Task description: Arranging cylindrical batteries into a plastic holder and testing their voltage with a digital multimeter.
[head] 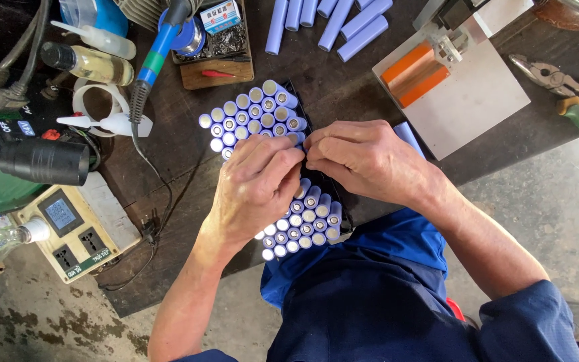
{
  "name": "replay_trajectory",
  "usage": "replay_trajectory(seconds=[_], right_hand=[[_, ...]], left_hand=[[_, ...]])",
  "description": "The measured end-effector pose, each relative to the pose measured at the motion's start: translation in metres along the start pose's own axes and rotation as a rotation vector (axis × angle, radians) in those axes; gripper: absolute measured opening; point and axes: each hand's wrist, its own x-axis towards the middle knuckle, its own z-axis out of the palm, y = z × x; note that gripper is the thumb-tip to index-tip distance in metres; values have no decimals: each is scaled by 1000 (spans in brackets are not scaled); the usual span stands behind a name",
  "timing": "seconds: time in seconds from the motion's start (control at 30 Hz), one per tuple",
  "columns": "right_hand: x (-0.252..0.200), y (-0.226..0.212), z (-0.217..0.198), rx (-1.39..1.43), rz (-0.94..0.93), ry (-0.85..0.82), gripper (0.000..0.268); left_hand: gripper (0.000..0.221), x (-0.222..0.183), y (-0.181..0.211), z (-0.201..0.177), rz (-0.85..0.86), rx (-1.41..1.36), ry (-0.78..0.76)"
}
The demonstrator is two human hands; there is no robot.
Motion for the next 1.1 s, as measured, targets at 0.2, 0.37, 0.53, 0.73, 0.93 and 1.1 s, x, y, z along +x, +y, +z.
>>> replay_trajectory(seconds=[0.2,0.37,0.53,0.73,0.93,1.1], right_hand=[[7,-4,-6,-125,-24,-34,4],[0,-10,-42,-219,-69,-128,27],[-29,-14,-73,-258,-18,-178,43],[-65,5,-62,-695,101,-525,80],[-42,-4,-72,-696,-134,-327,23],[-52,-24,-84,-179,84,136,60]], left_hand=[[5,5,6,-16,0,112,-104],[17,14,14,-38,1,91,-274],[18,33,49,-19,4,-24,-190],[47,34,70,57,45,531,-375],[65,60,52,14,9,280,-444],[56,50,38,-90,-434,-573,-81]])
